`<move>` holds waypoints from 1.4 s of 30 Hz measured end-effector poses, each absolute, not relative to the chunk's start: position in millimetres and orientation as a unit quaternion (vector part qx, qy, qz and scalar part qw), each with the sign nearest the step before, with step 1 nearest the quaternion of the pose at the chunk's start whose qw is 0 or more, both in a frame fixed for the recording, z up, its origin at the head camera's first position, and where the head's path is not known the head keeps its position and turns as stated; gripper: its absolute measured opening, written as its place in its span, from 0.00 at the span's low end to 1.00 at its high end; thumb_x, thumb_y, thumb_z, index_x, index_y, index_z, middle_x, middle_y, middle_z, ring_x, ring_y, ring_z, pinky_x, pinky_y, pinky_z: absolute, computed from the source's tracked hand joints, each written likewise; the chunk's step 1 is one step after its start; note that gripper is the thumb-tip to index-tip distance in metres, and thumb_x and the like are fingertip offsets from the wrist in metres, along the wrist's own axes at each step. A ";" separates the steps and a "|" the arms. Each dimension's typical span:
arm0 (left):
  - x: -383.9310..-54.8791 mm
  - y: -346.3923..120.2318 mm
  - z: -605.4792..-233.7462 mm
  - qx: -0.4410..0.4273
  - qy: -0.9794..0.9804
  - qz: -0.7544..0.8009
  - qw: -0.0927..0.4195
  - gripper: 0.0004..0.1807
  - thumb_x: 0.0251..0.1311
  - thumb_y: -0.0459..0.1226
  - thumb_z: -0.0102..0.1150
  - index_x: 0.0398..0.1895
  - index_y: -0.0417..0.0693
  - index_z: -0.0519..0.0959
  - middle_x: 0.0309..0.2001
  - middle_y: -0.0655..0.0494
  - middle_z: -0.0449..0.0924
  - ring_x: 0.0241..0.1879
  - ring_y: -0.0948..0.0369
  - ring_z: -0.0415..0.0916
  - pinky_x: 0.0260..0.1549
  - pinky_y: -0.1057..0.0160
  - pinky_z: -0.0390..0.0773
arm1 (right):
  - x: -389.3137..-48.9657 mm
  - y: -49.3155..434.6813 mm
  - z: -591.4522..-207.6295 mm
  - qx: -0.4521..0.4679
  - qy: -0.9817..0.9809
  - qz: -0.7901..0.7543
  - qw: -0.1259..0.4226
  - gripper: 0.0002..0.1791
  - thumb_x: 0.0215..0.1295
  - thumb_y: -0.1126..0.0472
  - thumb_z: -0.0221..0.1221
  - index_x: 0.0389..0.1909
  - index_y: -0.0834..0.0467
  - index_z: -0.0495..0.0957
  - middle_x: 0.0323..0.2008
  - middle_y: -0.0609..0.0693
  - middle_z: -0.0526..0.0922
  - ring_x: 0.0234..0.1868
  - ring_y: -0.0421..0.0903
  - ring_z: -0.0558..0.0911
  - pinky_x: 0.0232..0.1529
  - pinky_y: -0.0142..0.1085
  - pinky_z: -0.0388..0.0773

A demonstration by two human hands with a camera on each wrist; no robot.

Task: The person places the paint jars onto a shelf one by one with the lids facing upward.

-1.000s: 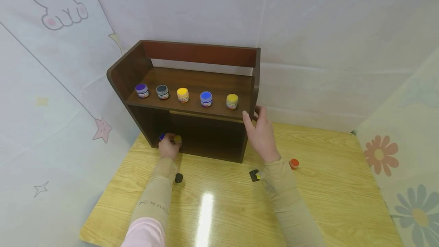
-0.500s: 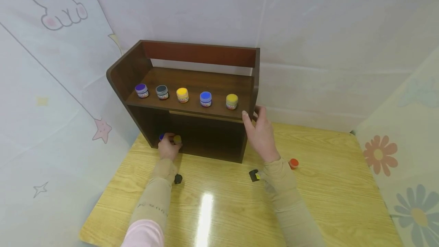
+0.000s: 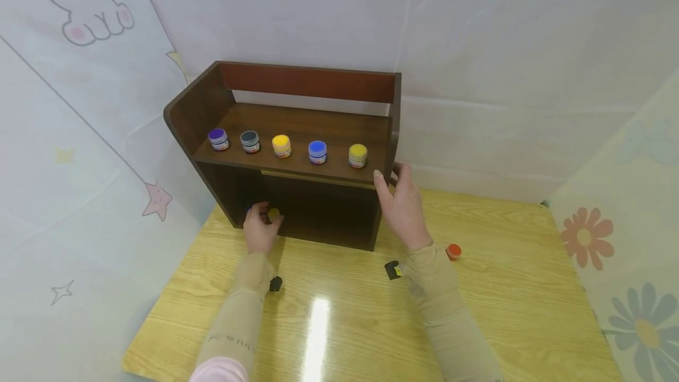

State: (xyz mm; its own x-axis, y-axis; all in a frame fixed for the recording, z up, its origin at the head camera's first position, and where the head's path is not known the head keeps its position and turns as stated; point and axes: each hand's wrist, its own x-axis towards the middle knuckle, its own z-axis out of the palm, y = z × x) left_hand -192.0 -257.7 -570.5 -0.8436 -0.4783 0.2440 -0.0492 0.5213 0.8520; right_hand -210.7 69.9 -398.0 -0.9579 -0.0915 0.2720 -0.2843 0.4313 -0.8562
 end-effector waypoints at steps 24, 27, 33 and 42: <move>-163.7 -191.0 -521.7 -0.015 -0.802 -0.496 0.332 0.20 0.61 0.37 0.73 0.53 0.37 0.80 0.45 0.42 0.82 0.45 0.46 0.80 0.47 0.49 0.81 | -210.5 70.6 -397.1 0.111 -0.841 0.522 0.094 0.36 0.76 0.38 0.50 0.68 0.64 0.62 0.70 0.64 0.68 0.64 0.62 0.75 0.57 0.56 0.76; -156.6 -171.5 -524.0 -0.041 -0.803 -0.500 0.321 0.20 0.61 0.36 0.73 0.53 0.38 0.80 0.45 0.43 0.82 0.44 0.47 0.80 0.46 0.52 0.81 | -210.3 70.2 -396.5 0.111 -0.840 0.523 0.093 0.36 0.76 0.38 0.50 0.68 0.63 0.62 0.70 0.64 0.68 0.64 0.62 0.75 0.57 0.55 0.77; -144.4 -133.3 -532.0 -0.086 -0.811 -0.511 0.273 0.19 0.59 0.35 0.75 0.52 0.40 0.80 0.44 0.50 0.83 0.43 0.47 0.81 0.44 0.49 0.82 | -209.8 69.6 -396.2 0.111 -0.840 0.523 0.091 0.36 0.76 0.39 0.51 0.68 0.63 0.62 0.69 0.64 0.69 0.64 0.62 0.75 0.57 0.55 0.77; -126.7 -65.7 -553.4 -0.205 -0.864 -0.442 0.128 0.25 0.61 0.40 0.74 0.59 0.45 0.78 0.53 0.55 0.81 0.50 0.57 0.79 0.50 0.60 0.79 | -210.3 70.2 -396.8 0.110 -0.840 0.522 0.094 0.36 0.76 0.38 0.51 0.68 0.63 0.62 0.69 0.63 0.69 0.64 0.61 0.75 0.57 0.56 0.76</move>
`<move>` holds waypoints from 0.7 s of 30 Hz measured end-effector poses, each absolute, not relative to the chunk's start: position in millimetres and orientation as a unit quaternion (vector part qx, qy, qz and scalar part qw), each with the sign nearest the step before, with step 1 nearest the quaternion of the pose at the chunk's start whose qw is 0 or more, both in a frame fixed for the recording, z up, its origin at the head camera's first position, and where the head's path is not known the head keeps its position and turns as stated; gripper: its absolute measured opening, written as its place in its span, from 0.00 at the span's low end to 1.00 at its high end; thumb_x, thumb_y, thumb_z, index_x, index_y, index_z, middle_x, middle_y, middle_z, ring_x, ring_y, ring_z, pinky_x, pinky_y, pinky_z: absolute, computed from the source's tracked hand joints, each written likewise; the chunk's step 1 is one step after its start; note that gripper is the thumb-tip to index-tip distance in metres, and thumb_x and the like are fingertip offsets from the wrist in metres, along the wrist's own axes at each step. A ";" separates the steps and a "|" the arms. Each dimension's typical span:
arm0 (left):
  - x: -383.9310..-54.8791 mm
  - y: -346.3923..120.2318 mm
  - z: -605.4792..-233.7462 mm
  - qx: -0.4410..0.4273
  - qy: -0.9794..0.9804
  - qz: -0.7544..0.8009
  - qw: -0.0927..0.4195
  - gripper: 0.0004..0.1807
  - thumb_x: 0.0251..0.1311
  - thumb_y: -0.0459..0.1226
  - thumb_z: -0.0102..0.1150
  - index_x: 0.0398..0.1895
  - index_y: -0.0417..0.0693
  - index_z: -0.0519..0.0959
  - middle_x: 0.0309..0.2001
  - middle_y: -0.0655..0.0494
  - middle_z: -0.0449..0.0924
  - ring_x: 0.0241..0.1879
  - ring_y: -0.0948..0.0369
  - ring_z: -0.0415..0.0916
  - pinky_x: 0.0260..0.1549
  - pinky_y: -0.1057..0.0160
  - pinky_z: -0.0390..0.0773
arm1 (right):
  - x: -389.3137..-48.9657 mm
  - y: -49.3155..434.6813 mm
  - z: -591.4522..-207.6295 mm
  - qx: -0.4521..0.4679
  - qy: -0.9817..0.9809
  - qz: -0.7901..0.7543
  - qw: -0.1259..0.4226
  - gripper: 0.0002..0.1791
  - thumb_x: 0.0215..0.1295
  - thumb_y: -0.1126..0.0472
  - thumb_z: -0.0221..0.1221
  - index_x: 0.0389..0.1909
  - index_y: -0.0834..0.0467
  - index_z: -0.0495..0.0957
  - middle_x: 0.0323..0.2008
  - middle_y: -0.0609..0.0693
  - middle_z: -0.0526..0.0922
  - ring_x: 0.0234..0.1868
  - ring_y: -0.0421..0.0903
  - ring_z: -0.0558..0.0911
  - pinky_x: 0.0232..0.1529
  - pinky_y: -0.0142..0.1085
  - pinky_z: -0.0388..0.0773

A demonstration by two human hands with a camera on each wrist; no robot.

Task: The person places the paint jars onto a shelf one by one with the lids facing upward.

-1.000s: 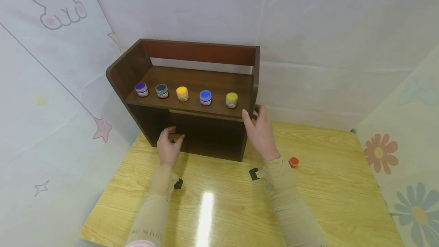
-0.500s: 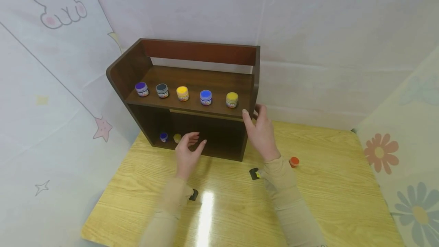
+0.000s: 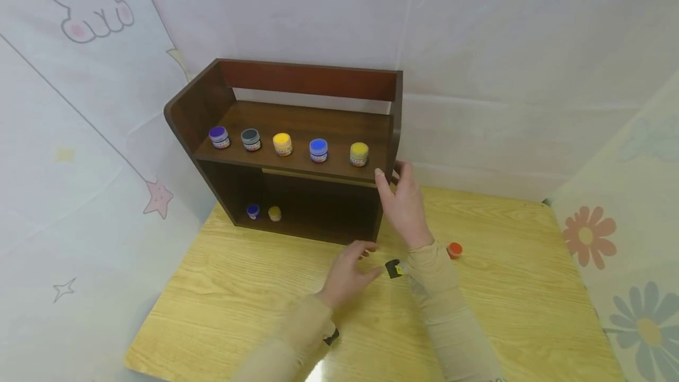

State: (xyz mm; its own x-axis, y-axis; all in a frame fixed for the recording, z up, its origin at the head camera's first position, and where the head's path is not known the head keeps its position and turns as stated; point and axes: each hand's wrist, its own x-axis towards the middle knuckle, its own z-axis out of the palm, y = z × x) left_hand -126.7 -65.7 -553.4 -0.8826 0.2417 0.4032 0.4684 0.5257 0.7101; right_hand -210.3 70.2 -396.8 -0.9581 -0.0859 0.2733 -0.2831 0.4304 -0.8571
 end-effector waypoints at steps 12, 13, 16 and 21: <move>-147.8 -1.8 -591.4 -0.329 -0.878 -0.346 0.042 0.35 0.56 0.47 0.74 0.69 0.61 0.73 0.70 0.63 0.67 0.69 0.64 0.62 0.67 0.64 0.62 | -208.9 69.5 -393.9 0.103 -0.848 0.512 0.086 0.38 0.76 0.37 0.49 0.71 0.63 0.60 0.71 0.63 0.67 0.65 0.60 0.74 0.59 0.55 0.75; -150.9 0.6 -590.6 -0.331 -0.878 -0.344 0.043 0.33 0.58 0.47 0.72 0.67 0.62 0.73 0.69 0.64 0.68 0.68 0.65 0.63 0.67 0.63 0.63 | -208.8 69.3 -393.5 0.103 -0.847 0.514 0.086 0.38 0.76 0.37 0.49 0.71 0.62 0.60 0.71 0.63 0.67 0.65 0.60 0.74 0.59 0.55 0.75; -157.7 7.8 -582.1 -0.327 -0.889 -0.319 0.015 0.30 0.66 0.49 0.63 0.70 0.64 0.70 0.70 0.67 0.67 0.69 0.66 0.61 0.69 0.62 0.60 | -208.6 68.8 -392.7 0.103 -0.846 0.515 0.089 0.36 0.76 0.38 0.49 0.70 0.62 0.61 0.71 0.63 0.68 0.65 0.60 0.74 0.58 0.55 0.76; -161.5 17.1 -566.5 -0.315 -0.924 -0.208 -0.064 0.30 0.77 0.53 0.45 0.79 0.67 0.58 0.76 0.69 0.57 0.74 0.67 0.52 0.72 0.61 0.52 | -208.2 68.7 -393.3 0.102 -0.847 0.514 0.087 0.36 0.76 0.38 0.50 0.69 0.62 0.61 0.70 0.63 0.68 0.65 0.60 0.75 0.58 0.54 0.76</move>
